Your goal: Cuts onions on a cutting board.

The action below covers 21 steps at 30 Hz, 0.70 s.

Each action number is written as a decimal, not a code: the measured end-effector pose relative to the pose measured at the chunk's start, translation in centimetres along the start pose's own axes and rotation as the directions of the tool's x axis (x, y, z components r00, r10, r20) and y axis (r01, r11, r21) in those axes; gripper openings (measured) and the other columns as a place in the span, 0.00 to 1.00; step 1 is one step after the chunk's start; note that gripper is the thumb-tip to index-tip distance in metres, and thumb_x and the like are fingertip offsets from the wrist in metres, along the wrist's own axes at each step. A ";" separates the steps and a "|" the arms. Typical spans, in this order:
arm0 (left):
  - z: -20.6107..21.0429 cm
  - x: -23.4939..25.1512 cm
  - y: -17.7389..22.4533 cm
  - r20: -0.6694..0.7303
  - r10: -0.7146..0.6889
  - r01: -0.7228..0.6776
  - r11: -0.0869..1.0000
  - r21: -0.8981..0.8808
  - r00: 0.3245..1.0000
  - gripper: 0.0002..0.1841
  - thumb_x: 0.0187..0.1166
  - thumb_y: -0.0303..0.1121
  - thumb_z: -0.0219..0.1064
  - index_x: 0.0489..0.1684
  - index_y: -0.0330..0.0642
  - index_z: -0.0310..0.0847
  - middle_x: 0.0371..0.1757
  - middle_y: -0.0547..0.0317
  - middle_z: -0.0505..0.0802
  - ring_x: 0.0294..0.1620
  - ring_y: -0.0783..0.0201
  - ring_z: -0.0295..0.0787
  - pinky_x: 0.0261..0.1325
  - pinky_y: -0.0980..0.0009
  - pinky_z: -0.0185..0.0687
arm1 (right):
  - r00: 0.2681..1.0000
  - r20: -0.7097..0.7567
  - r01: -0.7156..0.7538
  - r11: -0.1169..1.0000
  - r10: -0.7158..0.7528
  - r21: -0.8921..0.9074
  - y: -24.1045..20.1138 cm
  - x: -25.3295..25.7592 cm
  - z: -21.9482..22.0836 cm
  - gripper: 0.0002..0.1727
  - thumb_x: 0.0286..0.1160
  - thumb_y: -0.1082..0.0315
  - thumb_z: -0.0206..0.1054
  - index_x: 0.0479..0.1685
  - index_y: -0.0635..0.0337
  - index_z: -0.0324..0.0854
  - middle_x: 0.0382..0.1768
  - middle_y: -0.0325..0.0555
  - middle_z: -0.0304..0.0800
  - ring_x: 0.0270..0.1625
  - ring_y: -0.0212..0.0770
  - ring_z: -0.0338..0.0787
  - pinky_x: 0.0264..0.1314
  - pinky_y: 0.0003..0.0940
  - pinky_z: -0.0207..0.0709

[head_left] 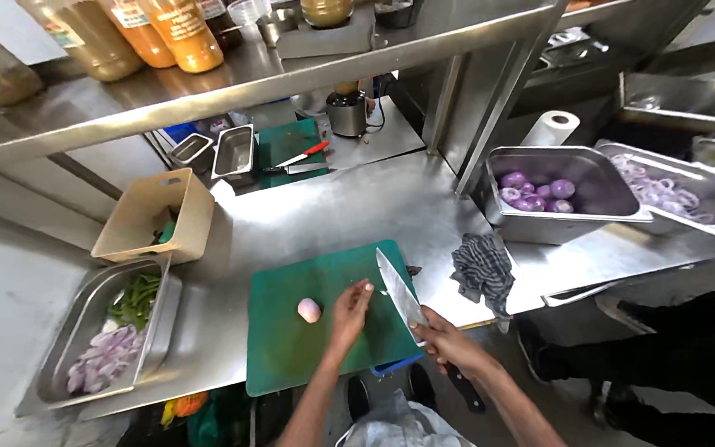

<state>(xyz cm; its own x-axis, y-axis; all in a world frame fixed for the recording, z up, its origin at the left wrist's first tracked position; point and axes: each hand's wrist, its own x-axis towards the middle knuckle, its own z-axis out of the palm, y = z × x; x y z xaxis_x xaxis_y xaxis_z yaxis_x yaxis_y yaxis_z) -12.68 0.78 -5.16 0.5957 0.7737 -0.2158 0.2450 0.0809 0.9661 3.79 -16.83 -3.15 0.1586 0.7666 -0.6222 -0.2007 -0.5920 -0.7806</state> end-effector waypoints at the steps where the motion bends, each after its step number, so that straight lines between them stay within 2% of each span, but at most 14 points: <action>1: 1.4 0.5 0.9 0.049 -0.107 0.115 0.967 -0.227 0.993 0.21 0.92 0.43 0.56 0.67 0.34 0.82 0.56 0.49 0.94 0.53 0.58 0.94 0.60 0.59 0.91 | 0.999 0.044 -0.015 0.999 0.012 0.053 -0.1 0.1 0.2 0.30 0.88 0.48 0.60 0.85 0.40 0.58 0.29 0.39 0.75 0.17 0.33 0.71 0.17 0.31 0.72; 2: 2.6 1.1 1.5 0.101 -0.189 0.213 0.890 -0.403 0.977 0.23 0.94 0.44 0.52 0.63 0.30 0.81 0.50 0.47 0.94 0.48 0.57 0.93 0.57 0.59 0.90 | 0.998 0.057 -0.025 0.997 0.021 0.070 -0.1 0.4 0.3 0.28 0.88 0.49 0.60 0.83 0.41 0.60 0.29 0.39 0.75 0.17 0.33 0.71 0.17 0.30 0.71; 4: 3.7 2.1 1.6 0.167 -0.303 0.343 0.750 -0.566 0.938 0.23 0.94 0.43 0.52 0.62 0.28 0.81 0.48 0.44 0.94 0.46 0.55 0.94 0.55 0.59 0.90 | 1.000 0.020 -0.026 0.994 0.024 0.107 0.6 1.2 0.2 0.26 0.89 0.51 0.60 0.81 0.43 0.61 0.28 0.39 0.73 0.16 0.33 0.70 0.16 0.30 0.71; 6: 3.8 3.1 1.0 0.181 -0.363 0.399 0.719 -0.569 0.914 0.20 0.94 0.38 0.53 0.63 0.27 0.80 0.49 0.42 0.94 0.47 0.54 0.95 0.56 0.59 0.91 | 0.998 -0.045 -0.031 0.989 0.038 0.141 1.6 1.8 -0.5 0.24 0.89 0.51 0.60 0.78 0.43 0.62 0.27 0.39 0.72 0.15 0.33 0.69 0.15 0.29 0.70; 7: 3.7 3.4 0.8 0.187 -0.369 0.410 0.740 -0.534 0.910 0.19 0.94 0.36 0.53 0.64 0.26 0.80 0.52 0.42 0.94 0.49 0.53 0.95 0.58 0.59 0.91 | 0.996 -0.075 -0.034 0.989 0.045 0.146 2.0 1.9 -0.9 0.23 0.89 0.52 0.60 0.78 0.43 0.62 0.26 0.39 0.72 0.15 0.33 0.69 0.15 0.29 0.69; 9: 3.5 3.4 1.0 0.159 -0.316 0.351 0.877 -0.328 0.936 0.17 0.92 0.34 0.57 0.61 0.26 0.82 0.53 0.43 0.94 0.51 0.56 0.94 0.60 0.61 0.90 | 0.985 -0.160 -0.042 0.993 0.059 0.113 2.7 1.6 -1.5 0.27 0.89 0.51 0.60 0.82 0.43 0.60 0.28 0.42 0.75 0.15 0.34 0.71 0.15 0.31 0.70; 11: 3.2 3.1 1.8 0.134 -0.199 0.196 0.980 0.035 0.971 0.18 0.90 0.40 0.61 0.57 0.33 0.89 0.54 0.49 0.94 0.56 0.61 0.90 0.65 0.61 0.83 | 0.960 -0.276 -0.048 0.999 0.040 -0.024 3.1 1.2 -1.7 0.32 0.89 0.48 0.59 0.87 0.44 0.57 0.32 0.46 0.80 0.16 0.37 0.74 0.17 0.35 0.74; 12: 3.1 2.8 2.1 0.137 -0.150 0.122 0.974 0.193 0.979 0.19 0.90 0.44 0.60 0.58 0.38 0.91 0.58 0.52 0.94 0.62 0.62 0.89 0.69 0.59 0.81 | 0.943 -0.333 -0.059 0.992 0.020 -0.108 3.2 1.0 -1.7 0.35 0.89 0.47 0.58 0.91 0.46 0.54 0.33 0.48 0.81 0.17 0.39 0.77 0.18 0.38 0.76; 13: 2.8 2.6 2.7 0.153 -0.109 0.061 0.955 0.292 0.982 0.19 0.91 0.44 0.58 0.62 0.42 0.90 0.67 0.54 0.92 0.72 0.62 0.85 0.78 0.58 0.78 | 0.927 -0.376 -0.071 0.979 -0.005 -0.189 3.0 0.8 -1.5 0.37 0.89 0.46 0.58 0.93 0.48 0.53 0.34 0.50 0.83 0.18 0.41 0.79 0.21 0.41 0.78; 14: 2.4 2.3 3.2 0.161 -0.064 0.003 0.935 0.354 0.985 0.19 0.91 0.42 0.57 0.67 0.45 0.88 0.74 0.56 0.88 0.79 0.63 0.80 0.83 0.58 0.74 | 0.918 -0.394 -0.082 0.960 -0.031 -0.268 2.6 0.7 -1.2 0.37 0.89 0.45 0.57 0.92 0.50 0.54 0.35 0.51 0.84 0.20 0.43 0.81 0.23 0.43 0.81; 15: 1.9 2.0 3.3 0.147 -0.004 -0.056 0.913 0.403 0.989 0.18 0.91 0.41 0.57 0.69 0.47 0.88 0.76 0.59 0.87 0.80 0.64 0.80 0.84 0.60 0.74 | 0.917 -0.396 -0.093 0.936 -0.053 -0.340 2.2 0.6 -0.8 0.33 0.89 0.45 0.56 0.88 0.51 0.59 0.35 0.52 0.85 0.22 0.45 0.84 0.26 0.45 0.83; 18: -0.6 0.9 1.7 -0.023 0.199 -0.159 0.842 0.515 0.980 0.13 0.85 0.42 0.67 0.57 0.51 0.94 0.66 0.65 0.94 0.71 0.69 0.87 0.77 0.61 0.82 | 0.932 -0.348 -0.107 0.843 -0.100 -0.527 0.8 1.0 1.4 0.27 0.91 0.49 0.54 0.82 0.52 0.65 0.40 0.54 0.88 0.35 0.51 0.91 0.40 0.53 0.86; 20: -2.6 -0.3 -0.3 -0.152 0.259 -0.107 0.766 0.634 0.954 0.17 0.81 0.49 0.70 0.56 0.52 0.94 0.60 0.63 0.96 0.66 0.64 0.90 0.74 0.57 0.84 | 0.947 -0.294 -0.095 0.763 -0.129 -0.639 0.3 1.8 3.4 0.26 0.90 0.52 0.53 0.81 0.53 0.66 0.47 0.56 0.91 0.50 0.57 0.93 0.55 0.58 0.85; 21: -3.2 -1.0 -1.2 -0.188 0.239 -0.048 0.728 0.684 0.953 0.21 0.78 0.55 0.70 0.57 0.51 0.93 0.59 0.59 0.96 0.66 0.59 0.90 0.75 0.53 0.81 | 0.957 -0.258 -0.086 0.718 -0.133 -0.690 0.1 2.2 4.4 0.25 0.90 0.53 0.53 0.80 0.53 0.67 0.48 0.57 0.91 0.53 0.58 0.93 0.57 0.60 0.84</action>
<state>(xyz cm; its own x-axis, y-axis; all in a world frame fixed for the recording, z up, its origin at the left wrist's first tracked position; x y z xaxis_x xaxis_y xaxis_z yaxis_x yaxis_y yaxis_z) -16.06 1.91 -5.67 0.4823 0.8745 0.0516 0.6732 -0.4077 0.6169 -0.10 -14.09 -4.36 0.4277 0.7484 -0.5069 0.5095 -0.6628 -0.5487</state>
